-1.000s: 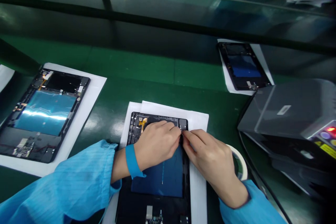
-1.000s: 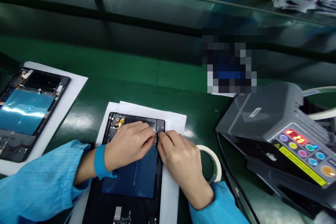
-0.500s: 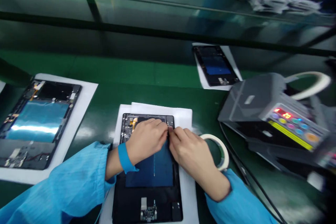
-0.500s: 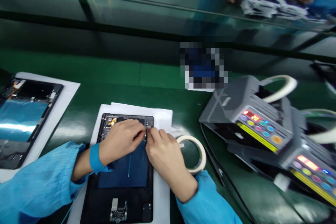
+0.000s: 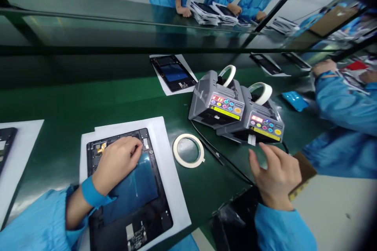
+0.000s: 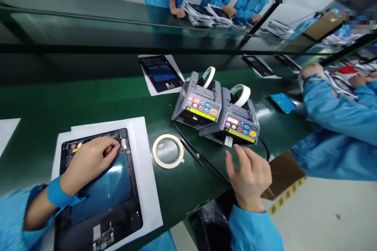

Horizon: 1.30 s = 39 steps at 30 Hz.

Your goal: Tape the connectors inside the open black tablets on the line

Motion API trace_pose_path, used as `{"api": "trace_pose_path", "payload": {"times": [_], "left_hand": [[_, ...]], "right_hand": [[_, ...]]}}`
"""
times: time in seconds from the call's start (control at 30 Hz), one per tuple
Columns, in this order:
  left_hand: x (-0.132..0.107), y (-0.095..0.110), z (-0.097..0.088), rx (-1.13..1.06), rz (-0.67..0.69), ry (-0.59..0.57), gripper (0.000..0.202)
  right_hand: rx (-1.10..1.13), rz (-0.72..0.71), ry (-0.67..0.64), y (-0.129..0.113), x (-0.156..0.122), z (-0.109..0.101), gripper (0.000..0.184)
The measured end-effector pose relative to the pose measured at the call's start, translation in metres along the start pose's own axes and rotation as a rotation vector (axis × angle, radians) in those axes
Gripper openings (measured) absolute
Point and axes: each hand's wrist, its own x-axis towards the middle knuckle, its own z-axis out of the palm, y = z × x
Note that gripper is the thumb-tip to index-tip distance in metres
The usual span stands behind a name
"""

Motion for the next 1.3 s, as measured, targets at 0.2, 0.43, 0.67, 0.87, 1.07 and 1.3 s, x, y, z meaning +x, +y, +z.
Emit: {"api": "trace_pose_path", "payload": {"times": [0.2,0.43,0.67,0.87,1.07,1.3], "left_hand": [[0.003,0.001,-0.002,0.023,0.026,0.014,0.022],[-0.018,0.008,-0.025,0.097,0.089,-0.028,0.02],[-0.075,-0.028,-0.057,0.257,0.092,-0.004,0.034],[-0.081,-0.051,-0.046,0.265,0.087,-0.024,0.044],[-0.084,-0.05,-0.042,0.182,0.044,-0.017,0.047],[-0.086,-0.051,-0.038,0.116,-0.001,-0.075,0.048]], "right_hand": [[0.022,0.036,-0.038,0.002,0.009,0.012,0.019],[0.267,0.058,0.214,0.008,0.003,-0.006,0.007],[0.777,-0.061,-0.28,-0.079,0.038,-0.044,0.008],[1.059,-0.301,-0.379,-0.195,0.119,-0.032,0.017],[1.004,-0.322,-0.372,-0.284,0.14,0.001,0.017],[0.973,-0.388,-0.293,-0.293,0.13,0.009,0.015]]}}
